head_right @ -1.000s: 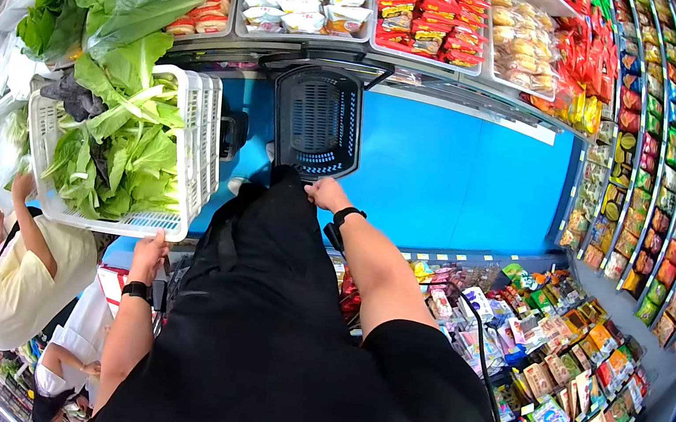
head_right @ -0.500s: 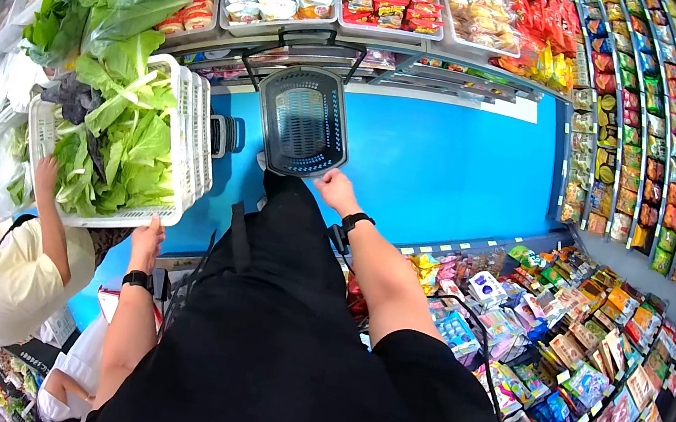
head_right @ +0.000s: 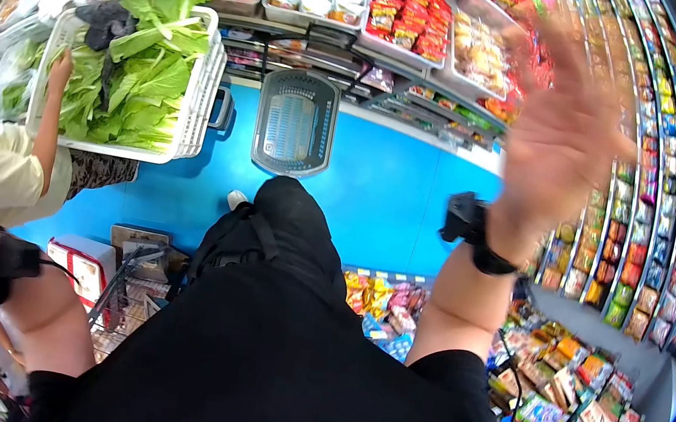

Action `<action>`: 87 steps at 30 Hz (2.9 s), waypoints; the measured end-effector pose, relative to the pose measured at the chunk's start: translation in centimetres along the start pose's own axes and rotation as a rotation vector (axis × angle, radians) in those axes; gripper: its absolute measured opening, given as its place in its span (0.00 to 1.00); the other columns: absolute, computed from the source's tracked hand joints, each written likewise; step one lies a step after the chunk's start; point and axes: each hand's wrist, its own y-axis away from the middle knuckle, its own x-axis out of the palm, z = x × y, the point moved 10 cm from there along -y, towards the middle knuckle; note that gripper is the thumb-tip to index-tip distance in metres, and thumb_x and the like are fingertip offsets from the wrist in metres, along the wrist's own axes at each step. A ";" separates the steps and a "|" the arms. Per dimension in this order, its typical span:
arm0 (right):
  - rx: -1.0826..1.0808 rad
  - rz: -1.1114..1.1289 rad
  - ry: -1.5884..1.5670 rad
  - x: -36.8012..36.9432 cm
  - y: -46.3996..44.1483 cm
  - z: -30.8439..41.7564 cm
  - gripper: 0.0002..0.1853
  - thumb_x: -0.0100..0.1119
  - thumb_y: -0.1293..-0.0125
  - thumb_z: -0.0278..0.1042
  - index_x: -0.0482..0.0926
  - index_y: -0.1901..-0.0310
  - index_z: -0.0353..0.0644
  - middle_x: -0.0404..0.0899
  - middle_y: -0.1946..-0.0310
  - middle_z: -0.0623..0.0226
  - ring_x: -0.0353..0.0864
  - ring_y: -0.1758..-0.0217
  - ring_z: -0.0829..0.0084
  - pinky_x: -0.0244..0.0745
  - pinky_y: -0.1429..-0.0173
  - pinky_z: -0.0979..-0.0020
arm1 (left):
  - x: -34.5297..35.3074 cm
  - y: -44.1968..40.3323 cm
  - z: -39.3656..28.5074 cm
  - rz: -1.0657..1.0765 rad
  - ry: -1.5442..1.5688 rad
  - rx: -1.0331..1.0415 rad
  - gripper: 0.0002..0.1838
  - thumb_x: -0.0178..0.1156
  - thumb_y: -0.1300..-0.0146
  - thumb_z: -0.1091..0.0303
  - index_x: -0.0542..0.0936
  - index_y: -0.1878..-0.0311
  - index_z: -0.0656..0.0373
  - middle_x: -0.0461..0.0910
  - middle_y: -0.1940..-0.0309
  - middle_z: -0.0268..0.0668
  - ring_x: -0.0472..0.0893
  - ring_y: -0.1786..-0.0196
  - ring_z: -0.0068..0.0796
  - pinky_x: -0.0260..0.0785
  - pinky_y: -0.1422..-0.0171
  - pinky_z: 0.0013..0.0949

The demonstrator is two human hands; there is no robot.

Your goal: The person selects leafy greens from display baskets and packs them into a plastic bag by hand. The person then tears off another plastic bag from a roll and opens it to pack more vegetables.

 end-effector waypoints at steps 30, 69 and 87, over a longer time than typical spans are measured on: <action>-1.106 0.643 -0.038 -9.7 -7.0 28.7 0.34 0.43 0.13 0.62 0.66 0.17 0.48 0.77 0.24 0.55 0.84 0.37 0.64 0.88 0.42 0.60 | 42.2 6.2 -27.3 0.570 -0.777 0.528 0.18 0.54 0.17 0.48 0.81 0.34 0.42 0.81 0.37 0.27 0.77 0.35 0.34 0.67 0.28 0.49; -1.085 0.669 -0.114 -11.8 -9.2 26.5 0.30 0.46 0.12 0.58 0.73 0.20 0.49 0.80 0.28 0.58 0.83 0.37 0.67 0.87 0.41 0.62 | 44.7 7.6 -28.0 0.484 -0.896 0.443 0.15 0.56 0.17 0.51 0.82 0.35 0.42 0.82 0.41 0.25 0.78 0.38 0.31 0.67 0.32 0.45; -1.074 0.628 -0.111 -14.3 -9.2 25.8 0.29 0.47 0.12 0.56 0.76 0.22 0.49 0.82 0.29 0.59 0.82 0.37 0.69 0.86 0.40 0.63 | 46.9 8.1 -27.2 0.470 -0.914 0.450 0.14 0.57 0.17 0.52 0.82 0.36 0.41 0.83 0.43 0.24 0.78 0.40 0.30 0.67 0.33 0.44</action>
